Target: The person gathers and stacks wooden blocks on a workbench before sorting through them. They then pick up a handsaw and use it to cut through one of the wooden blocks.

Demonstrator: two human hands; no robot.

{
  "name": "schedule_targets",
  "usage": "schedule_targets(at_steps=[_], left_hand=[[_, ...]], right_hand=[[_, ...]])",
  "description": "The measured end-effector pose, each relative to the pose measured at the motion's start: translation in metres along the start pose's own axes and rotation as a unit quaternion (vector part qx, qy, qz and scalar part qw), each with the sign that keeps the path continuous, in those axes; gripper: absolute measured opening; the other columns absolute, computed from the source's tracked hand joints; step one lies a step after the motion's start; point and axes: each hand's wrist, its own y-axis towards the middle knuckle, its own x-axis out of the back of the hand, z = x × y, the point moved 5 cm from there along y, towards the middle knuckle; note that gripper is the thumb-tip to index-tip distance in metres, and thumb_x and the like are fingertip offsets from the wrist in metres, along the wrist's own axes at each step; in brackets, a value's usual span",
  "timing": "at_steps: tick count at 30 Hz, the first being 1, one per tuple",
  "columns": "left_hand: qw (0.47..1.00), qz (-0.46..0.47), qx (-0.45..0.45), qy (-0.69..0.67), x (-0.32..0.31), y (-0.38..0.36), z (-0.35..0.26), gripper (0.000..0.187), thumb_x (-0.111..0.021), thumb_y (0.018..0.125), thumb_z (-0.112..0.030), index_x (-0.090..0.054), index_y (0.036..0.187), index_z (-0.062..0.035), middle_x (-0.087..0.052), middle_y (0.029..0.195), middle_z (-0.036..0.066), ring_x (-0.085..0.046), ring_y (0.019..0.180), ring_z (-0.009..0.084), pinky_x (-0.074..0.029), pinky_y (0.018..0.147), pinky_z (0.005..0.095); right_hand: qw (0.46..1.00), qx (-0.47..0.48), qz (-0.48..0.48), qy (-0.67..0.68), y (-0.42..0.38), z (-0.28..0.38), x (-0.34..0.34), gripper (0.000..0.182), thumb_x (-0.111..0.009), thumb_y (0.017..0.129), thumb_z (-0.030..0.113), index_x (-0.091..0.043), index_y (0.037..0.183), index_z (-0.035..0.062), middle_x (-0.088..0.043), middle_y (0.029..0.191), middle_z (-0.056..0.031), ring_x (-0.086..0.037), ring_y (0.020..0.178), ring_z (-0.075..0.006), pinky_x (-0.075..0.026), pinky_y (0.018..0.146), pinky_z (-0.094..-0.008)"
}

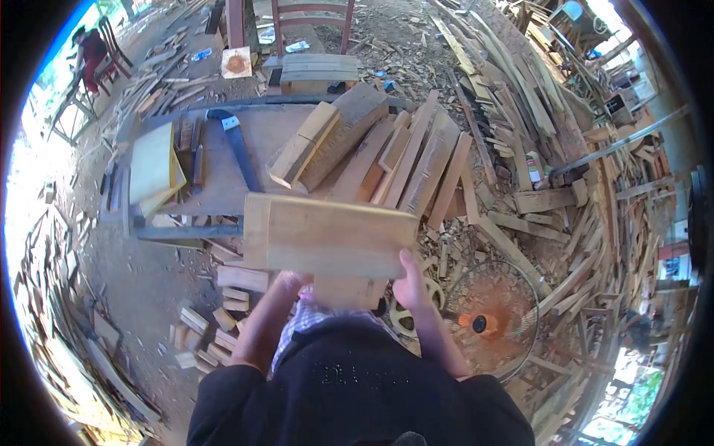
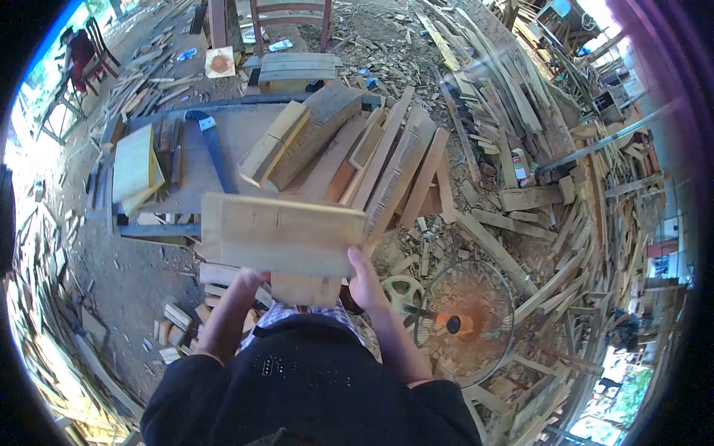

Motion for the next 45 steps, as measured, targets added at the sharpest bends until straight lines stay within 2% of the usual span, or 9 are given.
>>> schedule_targets(at_steps=[7, 15, 24, 27, 29, 32, 35, 40, 45], left_hand=[[0.992, -0.033, -0.076, 0.094, 0.056, -0.053, 0.032, 0.059, -0.059, 0.089, -0.039, -0.044, 0.137, -0.0068, -0.052, 0.133, 0.013, -0.052, 0.119, 0.0275, -0.042, 0.099, 0.0432], [0.973, -0.095, -0.13, 0.166, 0.118, -0.143, 0.085, 0.06, -0.061, 0.087, -0.037, -0.044, 0.136, -0.0067, -0.052, 0.133, 0.013, -0.052, 0.119, 0.028, -0.042, 0.099, 0.0429], [0.94, -0.132, -0.185, 0.255, 0.09, -0.073, 0.066, 0.06, -0.062, 0.086, -0.036, -0.045, 0.136, -0.0066, -0.052, 0.133, 0.013, -0.052, 0.119, 0.0284, -0.042, 0.099, 0.0426], [0.995, 0.013, -0.093, 0.024, -0.017, -0.081, -0.008, 0.098, -0.073, 0.069, -0.04, -0.025, 0.147, -0.0071, -0.039, 0.142, 0.015, -0.037, 0.132, 0.0271, -0.028, 0.11, 0.0378], [0.994, 0.042, -0.088, 0.059, -0.04, -0.073, -0.03, 0.106, -0.072, 0.071, -0.051, -0.016, 0.149, -0.0072, -0.032, 0.146, 0.016, -0.027, 0.137, 0.025, -0.02, 0.112, 0.0364], [0.983, -0.09, -0.074, 0.145, -0.028, -0.052, -0.029, 0.083, -0.062, 0.087, -0.045, -0.025, 0.145, 0.0008, -0.036, 0.146, 0.016, -0.034, 0.133, 0.025, -0.025, 0.111, 0.037], [0.987, -0.073, -0.027, 0.138, -0.033, -0.043, -0.028, 0.07, -0.06, 0.091, -0.04, -0.034, 0.141, 0.0017, -0.044, 0.14, 0.014, -0.042, 0.127, 0.0254, -0.03, 0.108, 0.0369], [0.988, -0.09, -0.068, 0.11, -0.031, -0.052, -0.023, 0.092, -0.078, 0.066, -0.049, -0.041, 0.134, 0.0013, -0.051, 0.127, 0.013, -0.048, 0.119, 0.0267, -0.038, 0.102, 0.0409], [0.986, -0.051, -0.051, 0.151, -0.028, -0.063, -0.016, 0.091, -0.081, 0.064, -0.049, -0.043, 0.132, -0.001, -0.053, 0.123, 0.012, -0.05, 0.115, 0.0244, -0.042, 0.098, 0.0396]], right_hand=[[0.976, 0.163, 0.072, -0.127, -0.015, 0.016, -0.03, 0.086, -0.046, 0.084, 0.022, 0.007, 0.151, 0.0084, -0.003, 0.158, -0.0102, -0.011, 0.144, -0.022, -0.011, 0.115, -0.0346], [0.993, 0.115, 0.007, -0.041, -0.008, -0.023, -0.037, 0.079, -0.043, 0.086, 0.016, 0.002, 0.151, 0.0085, -0.009, 0.157, -0.0118, -0.017, 0.143, -0.0232, -0.014, 0.115, -0.0342], [0.988, -0.015, -0.103, 0.115, 0.019, -0.073, -0.003, 0.058, -0.04, 0.098, 0.036, -0.024, 0.146, 0.0063, -0.039, 0.142, -0.0102, -0.039, 0.13, -0.0228, -0.032, 0.108, -0.0392], [0.982, -0.051, -0.105, 0.149, 0.02, -0.081, -0.004, 0.056, -0.042, 0.098, 0.039, -0.031, 0.141, 0.0055, -0.044, 0.137, -0.0108, -0.043, 0.127, -0.0229, -0.034, 0.107, -0.0395], [0.981, -0.067, -0.107, 0.149, 0.02, -0.09, 0.0, 0.055, -0.043, 0.097, 0.04, -0.034, 0.139, 0.0057, -0.047, 0.135, -0.011, -0.044, 0.126, -0.023, -0.035, 0.106, -0.0399], [0.99, -0.016, -0.103, 0.091, 0.023, -0.095, 0.009, 0.062, -0.048, 0.095, 0.038, -0.027, 0.143, 0.0051, -0.042, 0.138, -0.011, -0.042, 0.127, -0.0235, -0.034, 0.106, -0.0403], [0.983, 0.141, -0.088, -0.081, 0.009, -0.053, -0.018, 0.072, -0.048, 0.093, 0.021, -0.005, 0.149, 0.0062, -0.025, 0.148, -0.0147, -0.032, 0.132, -0.0245, -0.027, 0.109, -0.0366], [0.95, 0.23, -0.042, -0.206, -0.014, -0.021, -0.042, 0.083, -0.047, 0.084, 0.008, 0.005, 0.15, 0.0071, -0.02, 0.15, -0.0158, -0.026, 0.137, -0.0249, -0.019, 0.112, -0.0377], [0.94, 0.274, -0.003, -0.204, -0.027, -0.008, -0.043, 0.086, -0.052, 0.086, 0.019, 0.005, 0.149, 0.0036, -0.022, 0.15, -0.0151, -0.027, 0.136, -0.0227, -0.021, 0.111, -0.038]])
